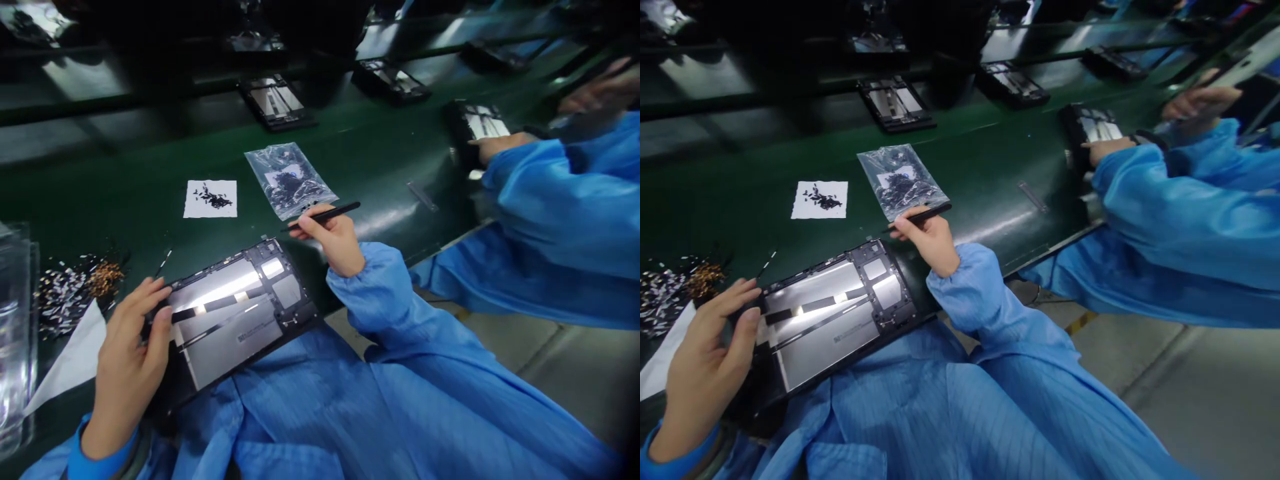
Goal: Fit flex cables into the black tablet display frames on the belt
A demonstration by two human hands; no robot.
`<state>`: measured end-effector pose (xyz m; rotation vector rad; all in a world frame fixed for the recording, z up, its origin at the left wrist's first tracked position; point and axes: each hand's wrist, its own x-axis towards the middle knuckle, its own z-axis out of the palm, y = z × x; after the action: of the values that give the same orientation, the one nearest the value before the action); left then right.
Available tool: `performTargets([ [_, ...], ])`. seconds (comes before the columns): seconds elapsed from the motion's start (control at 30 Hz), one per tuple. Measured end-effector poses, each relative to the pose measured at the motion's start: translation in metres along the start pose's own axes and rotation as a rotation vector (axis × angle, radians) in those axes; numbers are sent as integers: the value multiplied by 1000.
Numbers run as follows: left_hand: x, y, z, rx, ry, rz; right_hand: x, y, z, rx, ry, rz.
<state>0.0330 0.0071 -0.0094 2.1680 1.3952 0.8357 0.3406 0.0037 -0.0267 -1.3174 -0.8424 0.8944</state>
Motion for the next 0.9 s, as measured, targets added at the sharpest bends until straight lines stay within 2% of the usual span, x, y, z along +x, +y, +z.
performTargets([
  [0.17,1,33,8,-389,-190,-193,-37,-21,56,239,-440,248],
  [0.27,2,43,15,-493,-186,-275,-44,-25,78,294,-575,360],
  [0.4,-2,45,16,-477,-133,-326,-42,-22,89,331,-598,503],
  [0.6,-3,45,13,-503,-144,-342,-39,-14,93,387,-599,672],
  [0.8,-3,39,17,-491,-194,-360,-38,-13,93,359,-611,712],
  [0.9,-5,28,13,-392,-177,-362,-31,-13,91,288,-546,607],
])
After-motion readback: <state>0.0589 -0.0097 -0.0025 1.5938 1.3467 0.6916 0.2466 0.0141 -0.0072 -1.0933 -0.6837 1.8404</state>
